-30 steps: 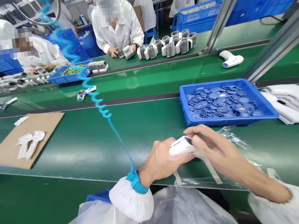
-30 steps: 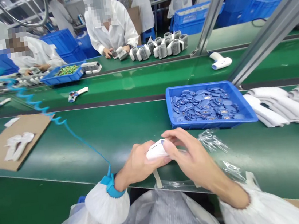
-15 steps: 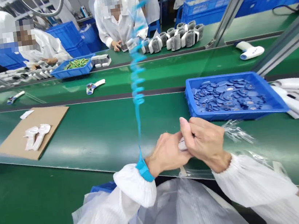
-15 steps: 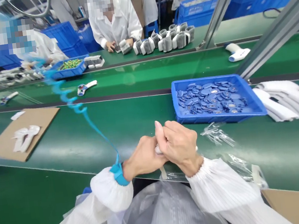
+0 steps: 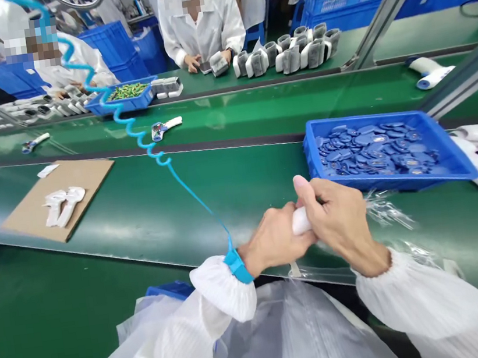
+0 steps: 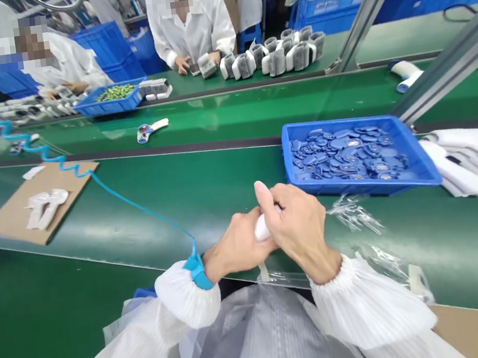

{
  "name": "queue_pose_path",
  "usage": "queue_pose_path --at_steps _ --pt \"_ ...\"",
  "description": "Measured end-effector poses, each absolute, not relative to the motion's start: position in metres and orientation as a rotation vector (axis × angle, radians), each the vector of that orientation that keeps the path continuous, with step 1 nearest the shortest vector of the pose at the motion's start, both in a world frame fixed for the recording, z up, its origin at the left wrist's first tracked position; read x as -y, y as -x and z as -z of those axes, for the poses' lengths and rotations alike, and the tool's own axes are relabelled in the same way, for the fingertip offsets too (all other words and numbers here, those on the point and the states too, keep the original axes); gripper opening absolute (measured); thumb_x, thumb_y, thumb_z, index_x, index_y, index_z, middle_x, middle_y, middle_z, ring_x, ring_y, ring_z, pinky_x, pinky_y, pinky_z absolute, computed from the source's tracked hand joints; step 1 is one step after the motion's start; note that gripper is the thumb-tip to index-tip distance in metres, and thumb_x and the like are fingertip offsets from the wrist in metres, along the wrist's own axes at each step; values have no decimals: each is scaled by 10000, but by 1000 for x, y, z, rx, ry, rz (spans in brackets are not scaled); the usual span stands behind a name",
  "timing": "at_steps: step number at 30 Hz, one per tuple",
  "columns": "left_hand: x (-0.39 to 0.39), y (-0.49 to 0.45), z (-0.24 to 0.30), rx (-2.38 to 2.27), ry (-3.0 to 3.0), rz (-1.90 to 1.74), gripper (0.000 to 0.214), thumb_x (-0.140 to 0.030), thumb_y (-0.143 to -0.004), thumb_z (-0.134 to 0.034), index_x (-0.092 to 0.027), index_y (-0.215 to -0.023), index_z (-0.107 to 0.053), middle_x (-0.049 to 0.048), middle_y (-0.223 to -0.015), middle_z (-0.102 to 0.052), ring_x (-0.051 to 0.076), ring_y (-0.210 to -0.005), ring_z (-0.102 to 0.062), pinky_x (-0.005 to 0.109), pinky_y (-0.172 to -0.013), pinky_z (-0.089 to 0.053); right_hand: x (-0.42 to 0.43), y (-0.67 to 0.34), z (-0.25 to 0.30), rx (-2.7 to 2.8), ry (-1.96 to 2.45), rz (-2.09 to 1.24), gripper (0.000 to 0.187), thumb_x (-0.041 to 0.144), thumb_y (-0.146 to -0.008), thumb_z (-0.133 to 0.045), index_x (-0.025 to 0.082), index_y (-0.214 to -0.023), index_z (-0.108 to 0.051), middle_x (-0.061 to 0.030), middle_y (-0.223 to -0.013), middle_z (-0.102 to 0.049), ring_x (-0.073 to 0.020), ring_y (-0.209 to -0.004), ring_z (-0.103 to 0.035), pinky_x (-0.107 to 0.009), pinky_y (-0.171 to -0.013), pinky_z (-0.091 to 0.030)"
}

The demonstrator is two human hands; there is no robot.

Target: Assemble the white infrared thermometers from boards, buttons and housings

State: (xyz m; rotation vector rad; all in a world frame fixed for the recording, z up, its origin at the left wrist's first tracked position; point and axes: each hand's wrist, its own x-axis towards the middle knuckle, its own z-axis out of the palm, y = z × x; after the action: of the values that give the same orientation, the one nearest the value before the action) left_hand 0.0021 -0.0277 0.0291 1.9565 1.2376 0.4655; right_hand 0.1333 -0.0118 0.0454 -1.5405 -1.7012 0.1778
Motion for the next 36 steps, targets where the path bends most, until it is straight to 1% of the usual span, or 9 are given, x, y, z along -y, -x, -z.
queue_pose_path --at_steps 5,8,11,14,18,23,29,33,36 --pt "32 -19 -16 -1473 -2096 -389 424 -382 -883 -637 -97 -1196 -603 178 -1032 -766 366 -867 -763 457 -775 -591 3 -131 -39 1756 1553 -183 609 407 -1047 -386 228 -471 -465 -26 -509 -550 -132 -504 -500 -307 -568 -333" --pt "26 -4 -23 -1465 -2199 -321 445 -515 -948 -596 -119 -1150 -616 156 -971 -766 359 -834 -760 441 -737 -568 -16 -157 -51 1906 1548 -318 587 460 -1055 -420 221 -546 -592 -9 -571 -627 -136 -546 -577 -282 -588 -401" --pt "17 29 -36 -1556 -2153 -295 447 -603 -969 -567 -163 -1016 -626 95 -845 -737 326 -782 -737 396 -683 -518 -54 -202 -62 2081 1756 -244 466 412 -1067 -426 198 -823 -761 -58 -851 -773 -199 -766 -700 -308 -752 -486" --pt "10 58 -46 -1582 -2100 -351 341 -511 -951 -654 -196 -1073 -612 49 -919 -730 271 -815 -708 356 -691 -488 -101 -240 -55 2225 1835 -180 272 244 -987 -530 137 -1012 -778 -156 -1114 -769 -295 -984 -707 -381 -889 -492" --pt "2 51 -50 -1532 -2435 -334 520 -317 -879 -785 -186 -1316 -536 87 -1185 -705 284 -1062 -646 405 -909 -467 -143 -254 -33 2448 1777 -301 164 186 -848 -682 181 -982 -777 -128 -1090 -775 -297 -984 -703 -365 -889 -518" --pt "-5 9 -50 -1266 -2773 101 174 -270 -971 -656 -105 -1022 -678 139 -1023 -717 314 -1029 -622 440 -882 -447 -156 -251 -22 2533 1704 -360 138 174 -787 -723 181 -918 -763 -134 -1029 -773 -298 -952 -698 -352 -839 -524" --pt "-6 29 -61 -1505 -2021 -416 217 -342 -974 -636 -190 -1128 -650 59 -1024 -734 240 -894 -660 361 -778 -478 -142 -253 -29 2355 1624 -361 33 174 -783 -691 194 -765 -710 -97 -885 -766 -258 -861 -706 -345 -817 -524" --pt "-2 41 -53 -1312 -1465 -783 352 -497 -1021 -540 -172 -1142 -603 74 -1021 -746 191 -826 -678 312 -737 -509 -101 -244 -50 2114 1594 -339 224 310 -951 -563 193 -1045 -729 -70 -921 -787 -218 -716 -710 -352 -735 -536" --pt "1 31 -45 -1272 -1407 -828 346 -495 -1003 -580 -165 -1088 -636 69 -1001 -744 183 -838 -672 292 -741 -503 -58 -218 -65 1941 1492 -406 267 377 -968 -581 228 -1094 -763 -29 -927 -803 -196 -702 -730 -322 -694 -551"
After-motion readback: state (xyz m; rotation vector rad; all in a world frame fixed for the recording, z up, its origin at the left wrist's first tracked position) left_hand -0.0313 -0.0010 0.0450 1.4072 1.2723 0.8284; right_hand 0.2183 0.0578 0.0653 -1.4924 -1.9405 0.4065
